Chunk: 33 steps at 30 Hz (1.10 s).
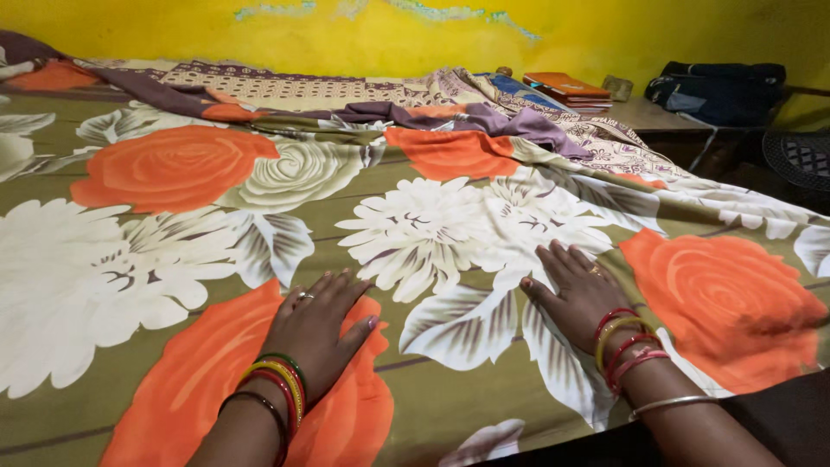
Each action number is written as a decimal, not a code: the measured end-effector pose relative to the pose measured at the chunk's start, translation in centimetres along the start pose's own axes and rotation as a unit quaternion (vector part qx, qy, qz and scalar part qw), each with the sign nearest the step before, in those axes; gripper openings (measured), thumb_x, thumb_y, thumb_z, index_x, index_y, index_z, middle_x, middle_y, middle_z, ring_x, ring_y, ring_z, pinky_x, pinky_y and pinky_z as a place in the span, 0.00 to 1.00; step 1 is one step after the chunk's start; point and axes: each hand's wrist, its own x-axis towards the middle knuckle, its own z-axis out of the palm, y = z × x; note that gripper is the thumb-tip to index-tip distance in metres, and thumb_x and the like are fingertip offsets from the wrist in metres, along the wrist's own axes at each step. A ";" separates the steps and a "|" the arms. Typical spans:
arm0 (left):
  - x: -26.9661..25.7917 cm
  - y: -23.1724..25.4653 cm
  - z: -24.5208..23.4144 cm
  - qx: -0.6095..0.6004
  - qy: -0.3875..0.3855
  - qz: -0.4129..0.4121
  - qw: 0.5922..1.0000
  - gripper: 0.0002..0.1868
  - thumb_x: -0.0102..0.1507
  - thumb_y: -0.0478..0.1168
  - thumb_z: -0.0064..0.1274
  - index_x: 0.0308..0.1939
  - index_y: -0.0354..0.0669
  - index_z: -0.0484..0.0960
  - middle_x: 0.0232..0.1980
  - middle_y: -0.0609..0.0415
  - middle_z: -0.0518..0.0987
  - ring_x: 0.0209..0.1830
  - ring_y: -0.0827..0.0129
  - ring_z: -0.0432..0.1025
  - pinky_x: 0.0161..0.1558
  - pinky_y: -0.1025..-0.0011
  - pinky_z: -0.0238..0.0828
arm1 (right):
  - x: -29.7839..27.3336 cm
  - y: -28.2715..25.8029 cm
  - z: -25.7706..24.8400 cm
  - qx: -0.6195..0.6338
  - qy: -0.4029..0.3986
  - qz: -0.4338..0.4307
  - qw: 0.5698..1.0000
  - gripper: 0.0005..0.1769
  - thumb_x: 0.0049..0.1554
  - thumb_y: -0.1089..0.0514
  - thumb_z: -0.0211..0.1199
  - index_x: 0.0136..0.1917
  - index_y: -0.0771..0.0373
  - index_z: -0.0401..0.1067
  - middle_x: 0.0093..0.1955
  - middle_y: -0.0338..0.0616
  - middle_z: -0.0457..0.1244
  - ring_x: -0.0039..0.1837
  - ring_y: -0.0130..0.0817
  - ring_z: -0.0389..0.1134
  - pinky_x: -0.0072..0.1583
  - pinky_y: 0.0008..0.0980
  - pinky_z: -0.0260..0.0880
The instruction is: The person folds a floral-patterned bedsheet on a bed, smoothing and aligning the fabric with both hands. The person repeatedly folds the sheet in half and adjusts the edges to create a neat stack.
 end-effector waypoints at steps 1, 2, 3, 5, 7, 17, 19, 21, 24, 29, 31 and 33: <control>0.1 -0.1 0.1 0.007 -0.001 0.006 1.000 0.36 0.66 0.63 0.36 0.77 0.62 0.60 0.83 0.57 0.53 0.81 0.64 0.43 0.75 0.52 0.36 | 0.2 0.3 0.2 0.001 -0.010 0.010 1.000 0.44 0.59 0.25 0.38 0.82 0.46 0.45 0.86 0.33 0.36 0.85 0.36 0.33 0.78 0.48 0.37; 0.3 -0.3 0.2 0.014 -0.001 0.012 1.000 0.36 0.66 0.63 0.36 0.77 0.61 0.60 0.83 0.56 0.53 0.81 0.63 0.44 0.74 0.52 0.36 | 0.3 0.5 0.4 0.001 -0.021 0.020 1.000 0.45 0.59 0.25 0.38 0.82 0.46 0.44 0.86 0.32 0.36 0.85 0.36 0.33 0.78 0.48 0.37; 0.3 -0.4 0.3 0.022 -0.003 0.017 1.000 0.36 0.66 0.63 0.36 0.77 0.61 0.60 0.83 0.55 0.53 0.80 0.62 0.44 0.74 0.51 0.36 | 0.4 0.7 0.7 0.004 -0.013 0.016 1.000 0.45 0.60 0.26 0.39 0.82 0.47 0.45 0.86 0.34 0.37 0.85 0.37 0.33 0.78 0.48 0.38; 0.2 -0.3 0.4 0.015 0.010 0.025 1.000 0.35 0.66 0.62 0.37 0.76 0.59 0.61 0.82 0.53 0.54 0.80 0.60 0.45 0.73 0.50 0.37 | 0.5 1.1 1.1 0.011 0.005 0.008 1.000 0.44 0.60 0.26 0.42 0.81 0.49 0.48 0.85 0.37 0.39 0.85 0.38 0.35 0.78 0.47 0.39; 0.0 0.0 0.0 0.007 0.025 0.027 0.999 0.33 0.66 0.61 0.39 0.74 0.58 0.64 0.80 0.53 0.57 0.79 0.59 0.48 0.73 0.50 0.39 | -0.3 1.5 1.3 0.044 0.061 -0.049 0.996 0.41 0.61 0.31 0.48 0.79 0.55 0.55 0.83 0.44 0.45 0.84 0.44 0.41 0.78 0.45 0.44; -0.4 4.0 -0.1 -0.071 0.142 0.023 0.987 0.24 0.62 0.54 0.50 0.61 0.55 0.80 0.72 0.55 0.71 0.73 0.59 0.60 0.69 0.55 0.54 | -6.2 8.0 0.9 0.181 0.120 -0.069 0.974 0.31 0.59 0.45 0.58 0.73 0.56 0.68 0.77 0.49 0.57 0.80 0.45 0.53 0.74 0.41 0.54; 0.0 4.3 0.4 -0.046 0.124 0.020 0.991 0.26 0.62 0.55 0.51 0.62 0.55 0.79 0.71 0.53 0.71 0.73 0.57 0.59 0.69 0.54 0.52 | -4.8 9.6 1.6 0.088 0.152 -0.054 0.983 0.33 0.60 0.43 0.59 0.73 0.60 0.65 0.77 0.52 0.55 0.79 0.49 0.51 0.73 0.45 0.51; 0.4 4.2 0.7 -0.050 0.096 -0.001 0.994 0.26 0.63 0.56 0.50 0.63 0.57 0.79 0.70 0.55 0.71 0.73 0.58 0.59 0.70 0.54 0.52 | -4.0 10.5 1.9 0.039 0.166 -0.046 0.984 0.34 0.60 0.43 0.61 0.73 0.62 0.63 0.78 0.54 0.54 0.79 0.51 0.49 0.72 0.47 0.49; 0.6 3.8 0.9 -0.056 0.092 -0.004 0.994 0.23 0.64 0.56 0.50 0.60 0.56 0.79 0.70 0.56 0.71 0.74 0.59 0.60 0.71 0.55 0.53 | -4.0 10.0 1.0 0.085 0.145 -0.002 0.986 0.34 0.60 0.42 0.61 0.74 0.60 0.63 0.77 0.53 0.56 0.78 0.51 0.54 0.74 0.46 0.54; 0.6 4.3 -0.2 -0.040 0.062 -0.025 0.997 0.22 0.63 0.56 0.49 0.59 0.58 0.79 0.67 0.60 0.73 0.71 0.62 0.63 0.69 0.57 0.57 | -4.0 5.4 -1.9 0.208 0.187 -0.057 0.958 0.35 0.59 0.43 0.60 0.75 0.57 0.62 0.76 0.52 0.58 0.76 0.50 0.60 0.74 0.44 0.60; 0.6 4.4 -0.9 -0.045 0.047 -0.033 0.997 0.22 0.63 0.55 0.49 0.60 0.59 0.79 0.67 0.61 0.73 0.71 0.63 0.63 0.68 0.58 0.58 | -3.0 2.9 -1.5 0.231 0.121 -0.129 0.957 0.37 0.59 0.42 0.58 0.77 0.56 0.59 0.77 0.52 0.55 0.78 0.49 0.56 0.74 0.45 0.57; 0.6 4.3 -1.3 -0.062 0.043 -0.031 0.997 0.23 0.63 0.54 0.49 0.62 0.60 0.79 0.66 0.61 0.73 0.71 0.64 0.62 0.67 0.57 0.57 | -2.2 2.4 -0.9 0.191 0.061 -0.158 0.967 0.39 0.59 0.39 0.56 0.79 0.52 0.57 0.79 0.47 0.53 0.80 0.47 0.51 0.75 0.48 0.52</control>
